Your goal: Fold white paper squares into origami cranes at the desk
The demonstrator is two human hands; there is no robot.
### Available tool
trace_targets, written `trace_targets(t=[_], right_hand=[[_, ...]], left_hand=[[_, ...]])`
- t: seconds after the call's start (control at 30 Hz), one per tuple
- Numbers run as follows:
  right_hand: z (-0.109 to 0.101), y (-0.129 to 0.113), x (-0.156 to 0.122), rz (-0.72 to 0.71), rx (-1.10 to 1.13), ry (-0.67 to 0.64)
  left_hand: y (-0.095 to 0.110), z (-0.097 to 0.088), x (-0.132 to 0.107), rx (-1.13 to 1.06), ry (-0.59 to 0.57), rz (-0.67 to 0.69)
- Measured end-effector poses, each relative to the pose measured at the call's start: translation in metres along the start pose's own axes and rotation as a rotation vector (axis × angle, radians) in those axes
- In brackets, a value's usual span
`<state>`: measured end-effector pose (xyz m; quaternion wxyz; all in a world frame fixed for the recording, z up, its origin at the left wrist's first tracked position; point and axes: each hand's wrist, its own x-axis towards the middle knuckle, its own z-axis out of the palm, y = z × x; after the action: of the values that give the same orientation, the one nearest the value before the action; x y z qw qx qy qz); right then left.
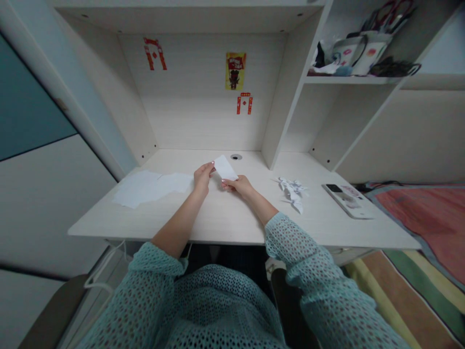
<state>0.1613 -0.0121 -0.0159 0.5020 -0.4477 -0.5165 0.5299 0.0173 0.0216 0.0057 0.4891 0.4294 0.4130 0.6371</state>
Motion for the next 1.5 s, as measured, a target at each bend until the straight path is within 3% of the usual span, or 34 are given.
trace_targets(t=[0.37,0.53,0.87,1.17,1.5], right_hand=[[-0.002,-0.005,0.001,0.003,-0.022,0.047],[-0.005,-0.004,0.004,0.014,0.037,0.126],[-0.008,0.002,0.008,-0.021,0.030,0.210],[-0.007,0.003,0.008,-0.028,0.062,0.173],[-0.004,-0.004,0.007,-0.027,0.031,0.118]], left_hand=[[0.002,0.000,-0.005,0.084,0.112,0.035],[0.005,0.003,-0.009,0.124,0.131,0.056],[-0.005,-0.001,-0.005,0.121,0.015,-0.001],[-0.012,0.005,-0.012,0.316,-0.238,-0.022],[-0.010,0.009,-0.016,0.318,-0.142,-0.032]])
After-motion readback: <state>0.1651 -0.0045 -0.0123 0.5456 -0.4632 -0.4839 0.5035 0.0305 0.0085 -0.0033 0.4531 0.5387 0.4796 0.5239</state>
